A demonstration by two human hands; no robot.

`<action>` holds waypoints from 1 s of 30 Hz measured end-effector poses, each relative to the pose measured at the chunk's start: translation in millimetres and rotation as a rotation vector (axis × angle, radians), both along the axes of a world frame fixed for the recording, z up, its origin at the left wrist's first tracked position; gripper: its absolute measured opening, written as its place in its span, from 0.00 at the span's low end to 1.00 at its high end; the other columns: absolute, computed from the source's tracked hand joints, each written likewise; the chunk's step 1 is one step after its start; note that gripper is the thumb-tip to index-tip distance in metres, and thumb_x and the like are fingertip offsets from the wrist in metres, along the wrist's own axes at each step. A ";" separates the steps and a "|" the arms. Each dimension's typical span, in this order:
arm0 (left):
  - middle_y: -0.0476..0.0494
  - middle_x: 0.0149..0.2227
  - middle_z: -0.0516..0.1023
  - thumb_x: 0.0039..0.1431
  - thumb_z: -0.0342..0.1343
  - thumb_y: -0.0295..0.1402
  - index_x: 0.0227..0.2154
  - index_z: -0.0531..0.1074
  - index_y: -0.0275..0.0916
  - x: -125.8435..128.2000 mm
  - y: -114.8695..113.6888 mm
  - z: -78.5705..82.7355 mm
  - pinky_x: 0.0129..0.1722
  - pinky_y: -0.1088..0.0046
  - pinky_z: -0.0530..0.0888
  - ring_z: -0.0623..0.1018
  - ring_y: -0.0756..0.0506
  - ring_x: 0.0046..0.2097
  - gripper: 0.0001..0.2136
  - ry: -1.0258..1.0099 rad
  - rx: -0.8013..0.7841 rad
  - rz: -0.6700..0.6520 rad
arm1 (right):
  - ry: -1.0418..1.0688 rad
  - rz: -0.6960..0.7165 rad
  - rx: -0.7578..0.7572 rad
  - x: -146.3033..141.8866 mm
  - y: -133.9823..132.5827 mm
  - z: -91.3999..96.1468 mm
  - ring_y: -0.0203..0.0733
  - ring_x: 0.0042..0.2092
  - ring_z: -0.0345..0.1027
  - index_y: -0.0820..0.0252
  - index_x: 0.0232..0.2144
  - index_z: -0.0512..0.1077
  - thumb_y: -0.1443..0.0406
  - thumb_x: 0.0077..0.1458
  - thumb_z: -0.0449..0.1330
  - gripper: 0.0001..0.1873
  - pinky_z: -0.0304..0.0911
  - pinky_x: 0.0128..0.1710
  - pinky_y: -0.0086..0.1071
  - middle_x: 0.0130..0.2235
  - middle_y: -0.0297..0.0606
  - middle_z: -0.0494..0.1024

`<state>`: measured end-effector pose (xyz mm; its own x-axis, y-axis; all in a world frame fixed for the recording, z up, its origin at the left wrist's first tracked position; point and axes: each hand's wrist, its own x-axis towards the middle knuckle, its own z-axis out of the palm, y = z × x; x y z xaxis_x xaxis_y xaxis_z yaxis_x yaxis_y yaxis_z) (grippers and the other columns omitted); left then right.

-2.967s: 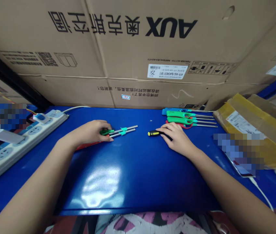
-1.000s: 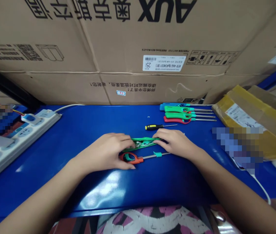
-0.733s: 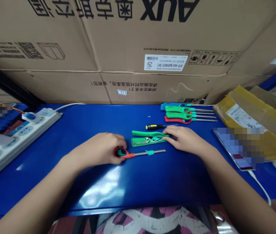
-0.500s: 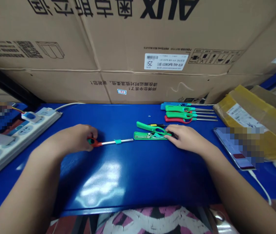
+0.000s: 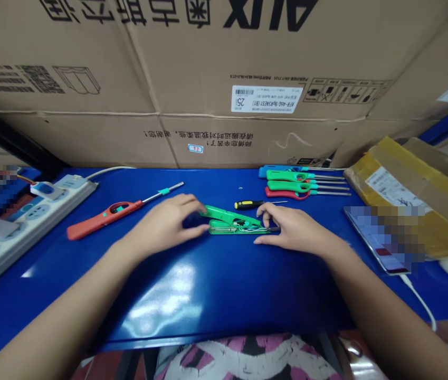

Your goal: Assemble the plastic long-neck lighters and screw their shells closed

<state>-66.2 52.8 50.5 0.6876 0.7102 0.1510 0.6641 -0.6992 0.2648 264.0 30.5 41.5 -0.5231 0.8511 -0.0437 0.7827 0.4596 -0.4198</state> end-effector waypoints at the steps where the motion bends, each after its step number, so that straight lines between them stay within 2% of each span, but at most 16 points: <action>1: 0.40 0.47 0.77 0.66 0.55 0.44 0.49 0.73 0.40 8.8 -3.8 -6.0 0.50 0.61 0.74 0.76 0.40 0.49 0.16 0.001 -0.011 -0.039 | -0.007 -0.001 -0.011 0.6 0.4 0.3 0.43 0.38 0.72 0.54 0.45 0.67 0.51 0.51 0.70 0.25 0.59 0.33 0.31 0.37 0.33 0.78; 2: 0.39 0.49 0.77 0.66 0.55 0.45 0.52 0.72 0.40 15.5 -6.7 -12.4 0.52 0.59 0.74 0.76 0.39 0.50 0.18 -0.009 0.002 -0.050 | -0.017 0.007 -0.012 1.8 1.3 0.2 0.43 0.38 0.71 0.55 0.41 0.68 0.52 0.50 0.71 0.23 0.58 0.34 0.31 0.36 0.33 0.77; 5: 0.37 0.53 0.75 0.67 0.55 0.43 0.55 0.72 0.39 24.3 -9.7 -29.0 0.53 0.56 0.74 0.76 0.38 0.53 0.18 -0.082 0.029 -0.059 | -0.041 0.051 0.016 6.1 5.0 -1.4 0.42 0.36 0.67 0.57 0.31 0.67 0.58 0.58 0.66 0.13 0.57 0.35 0.32 0.32 0.34 0.74; 8: 0.38 0.50 0.77 0.71 0.50 0.36 0.53 0.73 0.38 23.8 -7.9 -35.0 0.51 0.63 0.76 0.78 0.42 0.50 0.14 -0.219 0.025 -0.065 | 0.010 0.072 0.028 7.0 6.4 -1.5 0.42 0.36 0.67 0.57 0.32 0.68 0.60 0.66 0.57 0.09 0.58 0.36 0.33 0.34 0.36 0.75; 11: 0.39 0.45 0.79 0.72 0.49 0.34 0.49 0.75 0.37 21.9 -7.3 -32.4 0.49 0.67 0.77 0.80 0.45 0.46 0.12 -0.330 0.043 -0.056 | 0.050 0.089 0.039 4.6 5.3 0.1 0.43 0.38 0.68 0.58 0.34 0.69 0.61 0.70 0.49 0.13 0.59 0.38 0.34 0.35 0.38 0.76; 15: 0.40 0.43 0.79 0.69 0.55 0.38 0.48 0.75 0.37 21.1 -8.5 -30.5 0.44 0.70 0.78 0.80 0.47 0.40 0.12 -0.345 0.023 -0.045 | 0.048 0.055 0.021 2.7 5.5 -1.6 0.42 0.35 0.67 0.57 0.31 0.67 0.59 0.71 0.46 0.17 0.58 0.37 0.33 0.34 0.38 0.76; 20: 0.40 0.44 0.78 0.66 0.58 0.38 0.49 0.75 0.39 20.9 -8.8 -29.1 0.45 0.69 0.77 0.79 0.45 0.44 0.13 -0.317 -0.033 -0.074 | 0.065 0.093 0.006 6.6 7.8 -6.1 0.43 0.38 0.70 0.58 0.34 0.71 0.59 0.70 0.49 0.15 0.60 0.40 0.34 0.37 0.39 0.78; 23: 0.42 0.41 0.78 0.65 0.58 0.37 0.42 0.77 0.39 20.7 -9.8 -23.1 0.46 0.68 0.75 0.78 0.45 0.44 0.08 -0.293 -0.036 -0.142 | 0.107 0.097 -0.027 8.3 6.8 -3.8 0.40 0.35 0.68 0.57 0.35 0.72 0.57 0.65 0.58 0.11 0.59 0.35 0.31 0.34 0.36 0.77; 26: 0.43 0.39 0.78 0.63 0.60 0.40 0.37 0.76 0.39 21.0 -11.9 -19.0 0.47 0.68 0.73 0.77 0.45 0.43 0.09 -0.268 -0.050 -0.239 | 0.110 0.124 -0.064 8.0 4.8 -0.5 0.37 0.31 0.63 0.58 0.32 0.70 0.58 0.59 0.65 0.11 0.56 0.31 0.29 0.30 0.32 0.73; 30: 0.43 0.40 0.79 0.63 0.60 0.41 0.37 0.75 0.38 22.3 -13.0 -20.3 0.45 0.67 0.74 0.78 0.45 0.43 0.10 -0.242 -0.090 -0.295 | 0.120 0.151 -0.149 8.3 3.0 0.1 0.35 0.31 0.62 0.58 0.34 0.72 0.63 0.57 0.65 0.06 0.57 0.31 0.29 0.31 0.31 0.72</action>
<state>-43.9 39.7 30.2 0.8163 0.5051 0.2803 0.3488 -0.8178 0.4578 272.3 33.5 41.5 -0.6532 0.7515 -0.0930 0.6503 0.4937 -0.5774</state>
